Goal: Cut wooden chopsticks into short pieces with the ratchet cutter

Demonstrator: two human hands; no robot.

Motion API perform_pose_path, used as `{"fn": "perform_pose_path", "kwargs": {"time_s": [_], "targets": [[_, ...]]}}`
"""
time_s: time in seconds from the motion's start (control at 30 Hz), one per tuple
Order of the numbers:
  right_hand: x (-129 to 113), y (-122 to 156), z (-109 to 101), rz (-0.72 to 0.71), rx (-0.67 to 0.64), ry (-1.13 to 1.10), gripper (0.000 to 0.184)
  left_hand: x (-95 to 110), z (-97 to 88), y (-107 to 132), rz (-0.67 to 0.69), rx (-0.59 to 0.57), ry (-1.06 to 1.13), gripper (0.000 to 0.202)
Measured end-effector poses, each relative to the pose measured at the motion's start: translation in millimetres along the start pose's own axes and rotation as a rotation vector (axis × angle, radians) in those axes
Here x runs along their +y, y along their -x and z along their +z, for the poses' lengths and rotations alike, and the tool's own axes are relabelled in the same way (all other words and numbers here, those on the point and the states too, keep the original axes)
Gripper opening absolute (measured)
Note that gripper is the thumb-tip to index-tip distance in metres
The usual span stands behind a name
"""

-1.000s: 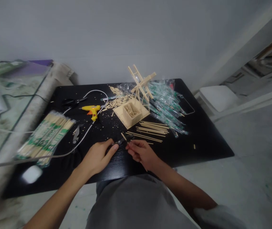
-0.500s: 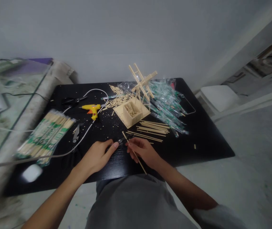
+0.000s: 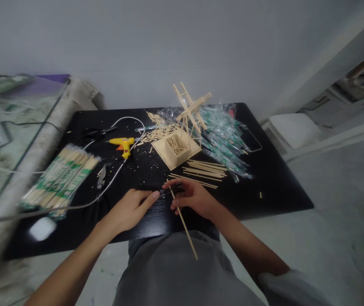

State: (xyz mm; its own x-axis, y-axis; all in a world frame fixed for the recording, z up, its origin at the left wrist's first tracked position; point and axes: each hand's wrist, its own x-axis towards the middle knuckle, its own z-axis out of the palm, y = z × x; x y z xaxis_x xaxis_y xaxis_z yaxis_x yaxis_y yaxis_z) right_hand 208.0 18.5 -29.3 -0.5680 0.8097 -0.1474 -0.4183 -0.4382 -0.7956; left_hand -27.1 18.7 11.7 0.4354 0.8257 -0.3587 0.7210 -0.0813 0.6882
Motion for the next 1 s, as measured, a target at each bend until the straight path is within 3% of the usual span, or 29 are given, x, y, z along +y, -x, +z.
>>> {"fn": "perform_pose_path", "kwargs": {"time_s": [0.4,0.77,1.0], "targets": [[5.6,0.2,-0.1,0.024,0.042,-0.056,0.053,-0.3,-1.0,1.1,-0.002,-0.018,-0.019,0.066],[6.6,1.0,-0.9,0.010,0.065,-0.038,0.054,0.2,0.9,1.0,0.013,0.058,-0.046,0.062],[-5.5,5.7,0.7,-0.071,0.108,0.078,0.052,-9.9,-11.3,4.5,-0.060,0.021,-0.085,0.061]]}}
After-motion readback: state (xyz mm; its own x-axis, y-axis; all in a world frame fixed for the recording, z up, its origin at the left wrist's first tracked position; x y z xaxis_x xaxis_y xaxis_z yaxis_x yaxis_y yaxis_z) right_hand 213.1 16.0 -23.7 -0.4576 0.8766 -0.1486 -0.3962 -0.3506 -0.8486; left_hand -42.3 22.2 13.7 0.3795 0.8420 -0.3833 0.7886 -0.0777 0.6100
